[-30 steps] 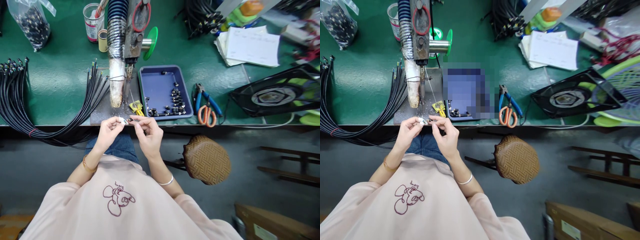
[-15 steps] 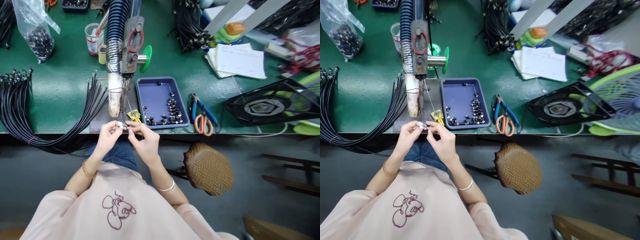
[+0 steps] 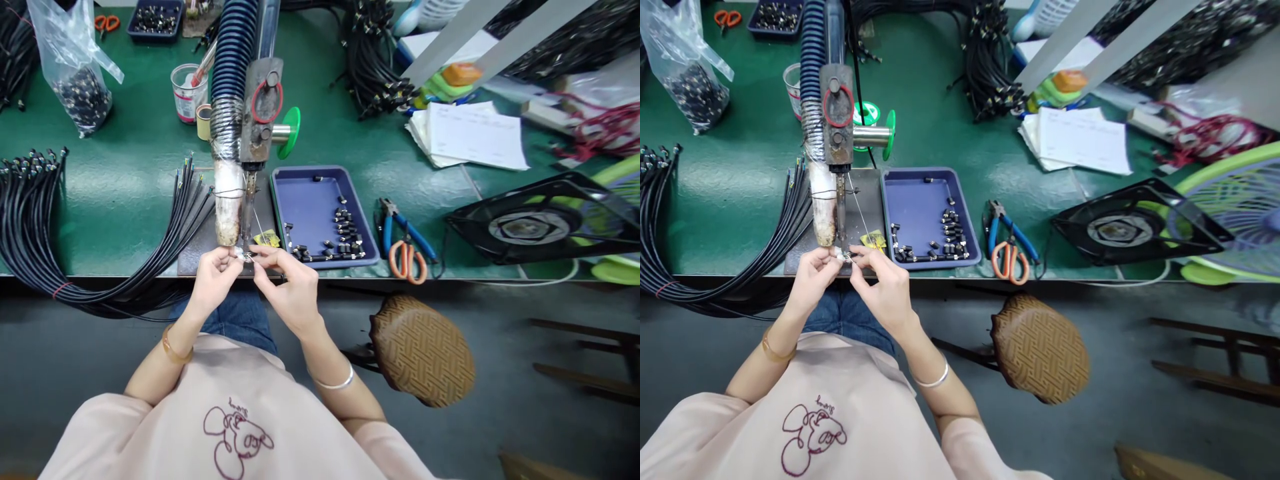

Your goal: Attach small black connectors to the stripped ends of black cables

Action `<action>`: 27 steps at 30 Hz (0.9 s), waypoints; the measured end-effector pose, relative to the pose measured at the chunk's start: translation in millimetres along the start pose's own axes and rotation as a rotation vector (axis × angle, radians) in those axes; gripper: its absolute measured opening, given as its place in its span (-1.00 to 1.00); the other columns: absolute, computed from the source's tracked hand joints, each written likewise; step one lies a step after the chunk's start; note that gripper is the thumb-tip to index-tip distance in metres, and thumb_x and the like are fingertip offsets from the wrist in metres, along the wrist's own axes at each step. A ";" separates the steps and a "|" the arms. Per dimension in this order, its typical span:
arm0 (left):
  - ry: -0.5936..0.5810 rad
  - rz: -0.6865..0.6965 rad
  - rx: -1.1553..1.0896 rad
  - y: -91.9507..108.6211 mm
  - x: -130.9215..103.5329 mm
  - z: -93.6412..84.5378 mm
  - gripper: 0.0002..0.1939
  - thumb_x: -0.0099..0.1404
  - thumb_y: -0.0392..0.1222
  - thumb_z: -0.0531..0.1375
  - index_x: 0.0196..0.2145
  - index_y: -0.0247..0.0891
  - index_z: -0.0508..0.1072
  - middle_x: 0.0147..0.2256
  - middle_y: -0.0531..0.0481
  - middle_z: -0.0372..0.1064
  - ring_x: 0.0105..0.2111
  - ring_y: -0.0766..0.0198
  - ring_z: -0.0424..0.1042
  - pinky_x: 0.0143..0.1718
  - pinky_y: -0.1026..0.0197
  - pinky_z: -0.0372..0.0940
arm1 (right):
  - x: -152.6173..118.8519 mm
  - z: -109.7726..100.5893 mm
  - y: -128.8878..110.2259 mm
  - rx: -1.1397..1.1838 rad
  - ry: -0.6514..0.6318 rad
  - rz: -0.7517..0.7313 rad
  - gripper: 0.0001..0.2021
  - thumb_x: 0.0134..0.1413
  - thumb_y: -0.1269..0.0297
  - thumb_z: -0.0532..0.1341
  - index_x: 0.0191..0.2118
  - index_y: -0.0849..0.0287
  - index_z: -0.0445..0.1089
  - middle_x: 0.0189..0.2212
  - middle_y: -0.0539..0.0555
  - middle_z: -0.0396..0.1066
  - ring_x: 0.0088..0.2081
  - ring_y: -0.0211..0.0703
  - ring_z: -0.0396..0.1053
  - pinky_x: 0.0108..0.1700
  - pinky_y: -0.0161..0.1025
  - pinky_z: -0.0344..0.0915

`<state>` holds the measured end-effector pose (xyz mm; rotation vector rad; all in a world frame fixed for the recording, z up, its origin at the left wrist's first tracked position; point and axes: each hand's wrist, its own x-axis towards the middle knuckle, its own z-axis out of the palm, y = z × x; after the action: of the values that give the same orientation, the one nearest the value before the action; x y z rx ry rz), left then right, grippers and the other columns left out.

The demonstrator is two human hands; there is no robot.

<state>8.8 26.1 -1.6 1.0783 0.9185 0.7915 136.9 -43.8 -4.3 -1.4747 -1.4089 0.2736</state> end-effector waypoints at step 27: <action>0.009 0.049 0.041 -0.1 -3.1 -3.0 -0.82 0.06 -0.15 0.34 -0.48 -0.29 0.44 -0.62 0.17 0.22 -0.61 0.47 0.14 -0.52 0.37 0.15 | 1.3 -1.0 -5.1 -0.119 -0.022 -0.137 -0.83 0.16 0.51 0.20 -0.38 0.10 0.30 -0.17 0.16 0.61 -0.22 -0.13 0.62 -0.13 -0.21 0.58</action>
<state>4.8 24.5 -1.6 1.1378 0.9223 0.8214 134.9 -44.4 0.7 -1.4667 -1.5588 0.1226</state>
